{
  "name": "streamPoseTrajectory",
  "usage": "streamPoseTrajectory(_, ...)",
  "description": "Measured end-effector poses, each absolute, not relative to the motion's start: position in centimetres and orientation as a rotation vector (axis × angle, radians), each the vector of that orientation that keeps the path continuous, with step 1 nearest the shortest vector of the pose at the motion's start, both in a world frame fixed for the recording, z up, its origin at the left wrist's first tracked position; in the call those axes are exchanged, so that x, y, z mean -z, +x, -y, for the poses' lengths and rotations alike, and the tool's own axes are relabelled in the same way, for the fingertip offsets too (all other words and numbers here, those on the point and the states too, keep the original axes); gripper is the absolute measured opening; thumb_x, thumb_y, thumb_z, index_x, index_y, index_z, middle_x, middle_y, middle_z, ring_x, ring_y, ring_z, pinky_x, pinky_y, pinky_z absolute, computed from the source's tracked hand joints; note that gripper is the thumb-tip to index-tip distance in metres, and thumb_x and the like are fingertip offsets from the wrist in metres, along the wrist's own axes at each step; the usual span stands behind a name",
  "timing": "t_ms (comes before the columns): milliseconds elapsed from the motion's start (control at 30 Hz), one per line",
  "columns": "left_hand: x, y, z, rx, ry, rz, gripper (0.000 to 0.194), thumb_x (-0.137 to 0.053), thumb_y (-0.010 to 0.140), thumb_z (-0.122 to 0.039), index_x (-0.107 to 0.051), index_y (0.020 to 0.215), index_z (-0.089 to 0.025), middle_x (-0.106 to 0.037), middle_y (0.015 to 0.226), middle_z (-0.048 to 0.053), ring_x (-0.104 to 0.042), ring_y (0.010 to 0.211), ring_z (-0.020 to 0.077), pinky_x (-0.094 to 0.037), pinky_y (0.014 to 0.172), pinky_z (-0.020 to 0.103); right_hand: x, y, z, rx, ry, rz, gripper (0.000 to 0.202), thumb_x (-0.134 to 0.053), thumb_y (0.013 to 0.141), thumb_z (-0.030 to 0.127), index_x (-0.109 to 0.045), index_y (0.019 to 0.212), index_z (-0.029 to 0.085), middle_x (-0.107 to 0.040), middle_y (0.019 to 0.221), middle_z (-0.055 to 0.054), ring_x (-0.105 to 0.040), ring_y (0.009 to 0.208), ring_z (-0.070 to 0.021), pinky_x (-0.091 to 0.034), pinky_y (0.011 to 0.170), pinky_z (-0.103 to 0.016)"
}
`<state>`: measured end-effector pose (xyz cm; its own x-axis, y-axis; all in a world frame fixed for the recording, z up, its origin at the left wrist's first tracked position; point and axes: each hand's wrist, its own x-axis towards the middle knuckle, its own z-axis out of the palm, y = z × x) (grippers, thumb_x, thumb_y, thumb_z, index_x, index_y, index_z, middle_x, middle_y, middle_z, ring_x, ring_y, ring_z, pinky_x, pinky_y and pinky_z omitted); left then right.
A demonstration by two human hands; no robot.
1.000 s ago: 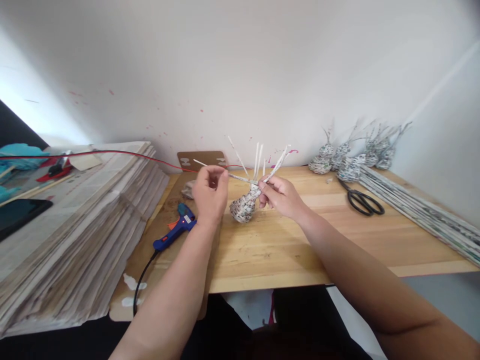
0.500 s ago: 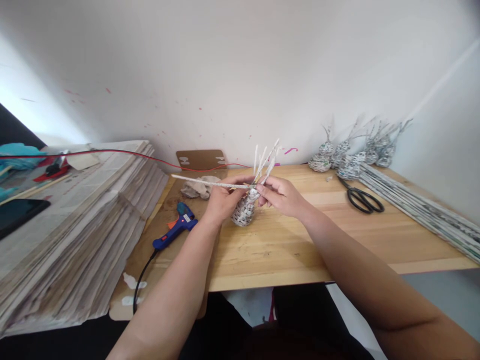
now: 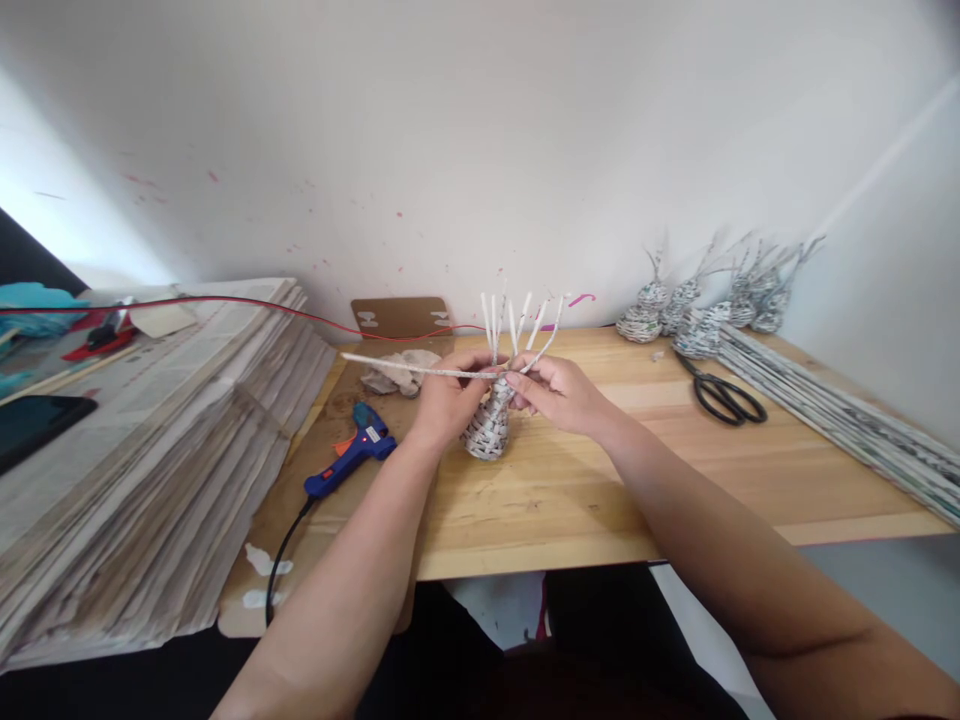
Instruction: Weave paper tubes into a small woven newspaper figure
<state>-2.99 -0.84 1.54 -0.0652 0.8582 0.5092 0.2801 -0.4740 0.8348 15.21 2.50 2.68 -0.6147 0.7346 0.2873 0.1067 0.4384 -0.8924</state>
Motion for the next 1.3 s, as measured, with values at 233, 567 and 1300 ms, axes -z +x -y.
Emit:
streamPoseTrajectory(233,-1.8,-2.7,1.3,-1.579,1.659,-1.201,0.021,-0.067,0.083,-0.031,-0.080,0.094,-0.018,-0.078,0.095,0.007,-0.068,0.077,0.0170,-0.055,0.071,0.028,-2.1,15.2,-2.8,-1.144,-0.745,2.012,0.029,-0.065,0.088,0.047,-0.058,0.084,0.019,-0.062,0.075,-0.001,-0.061,0.067,-0.0134,-0.052,0.062,-0.026)
streamPoseTrajectory(567,-1.7,-2.6,1.2,-1.537,1.445,-1.034,0.021,-0.076,0.075,-0.035,-0.080,0.084,-0.017,-0.079,0.086,0.006,-0.067,0.072,0.0151,-0.054,0.069,0.026,-3.3,15.4,-2.6,-1.280,-0.779,2.003,0.025,-0.065,0.086,0.039,-0.053,0.077,0.019,-0.061,0.064,0.002,-0.058,0.056,-0.0104,-0.047,0.055,-0.023)
streamPoseTrajectory(1300,-1.5,-2.2,1.5,-1.553,1.473,-1.241,0.017,-0.066,0.081,-0.026,-0.074,0.091,-0.015,-0.075,0.081,0.005,-0.067,0.071,0.0155,-0.055,0.068,0.027,-2.3,14.7,-2.6,-1.255,-0.824,1.763,0.042,-0.075,0.076,0.056,-0.060,0.080,0.017,-0.062,0.065,0.000,-0.062,0.057,-0.0117,-0.054,0.054,-0.024)
